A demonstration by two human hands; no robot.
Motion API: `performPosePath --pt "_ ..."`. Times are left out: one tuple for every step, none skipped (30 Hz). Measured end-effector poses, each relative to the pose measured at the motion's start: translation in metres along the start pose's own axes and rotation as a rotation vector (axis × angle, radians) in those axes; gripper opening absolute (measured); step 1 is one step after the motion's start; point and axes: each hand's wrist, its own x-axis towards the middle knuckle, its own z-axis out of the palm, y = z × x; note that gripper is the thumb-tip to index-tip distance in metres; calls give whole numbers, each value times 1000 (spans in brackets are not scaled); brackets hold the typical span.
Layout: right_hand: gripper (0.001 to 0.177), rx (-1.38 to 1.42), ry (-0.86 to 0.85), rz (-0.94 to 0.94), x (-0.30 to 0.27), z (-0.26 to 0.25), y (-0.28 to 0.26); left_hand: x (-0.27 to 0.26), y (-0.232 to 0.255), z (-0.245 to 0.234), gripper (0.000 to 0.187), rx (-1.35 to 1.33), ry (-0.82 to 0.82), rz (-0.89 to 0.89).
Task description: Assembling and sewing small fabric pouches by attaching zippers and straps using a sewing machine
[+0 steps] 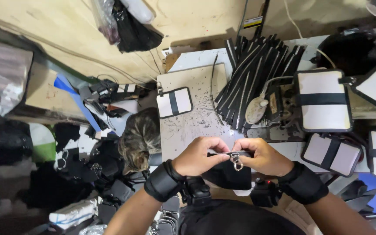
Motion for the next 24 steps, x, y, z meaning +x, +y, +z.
performPosePath --pt "5 6 14 -5 -1 -3 -5 0 -4 3 17 10 -12 2" --pt "6 -25 8 3 -1 -4 -11 0 -9 5 17 -29 18 -20" --pt "11 -56 3 12 -1 -6 -16 -1 -13 7 17 -68 47 -42" --pt "11 -48 11 6 -2 -10 -13 -2 -11 6 17 -58 40 -44" --pt "14 -80 20 18 -3 -13 -11 -3 -10 5 19 -73 60 -42" --pt "17 -114 28 35 -5 -17 -7 -4 -10 6 20 -93 81 -40" --pt "17 -109 35 32 -4 -18 -7 -5 -9 7 20 -86 74 -40" --pt "14 -115 25 61 -4 -19 -7 -6 -9 9 23 -95 76 -18" --pt "12 -121 15 90 -4 -20 -7 -7 -8 10 26 -104 77 4" --pt "12 -119 18 89 -5 -20 -4 -6 -14 13 26 -102 75 4" --pt "13 -108 23 92 -5 -19 -2 -6 -19 15 26 -92 82 12" --pt "16 -97 26 95 -5 -18 0 -5 -24 16 27 -82 91 20" --pt "16 -96 27 93 -6 -19 -1 -5 -22 18 27 -79 90 19" --pt "31 -201 76 -23 -6 -20 -2 -5 -21 18 25 -78 116 29" --pt "47 -304 126 -138 -6 -21 -2 -5 -20 19 22 -77 141 38" --pt "47 -303 125 -143 -7 -19 9 -6 -22 20 22 -73 144 38" --pt "44 -372 243 -228 -8 -17 20 -6 -24 22 23 -71 181 53" --pt "44 -442 362 -313 -10 -15 31 -5 -26 23 24 -70 217 69" --pt "44 -441 362 -318 -12 -11 23 -6 -24 24 24 -66 219 70" --pt "37 -467 372 -217 -15 -7 16 -6 -21 25 23 -47 250 86" --pt "33 -492 381 -116 -17 -4 9 -6 -19 26 23 -28 280 102" --pt "33 -493 384 -118 -17 -1 7 -6 -18 28 23 -26 279 106" --pt "27 -345 363 57 -17 2 5 -6 -18 31 22 -26 291 107" --pt "22 -194 339 233 -18 6 3 -7 -18 34 20 -28 301 106"
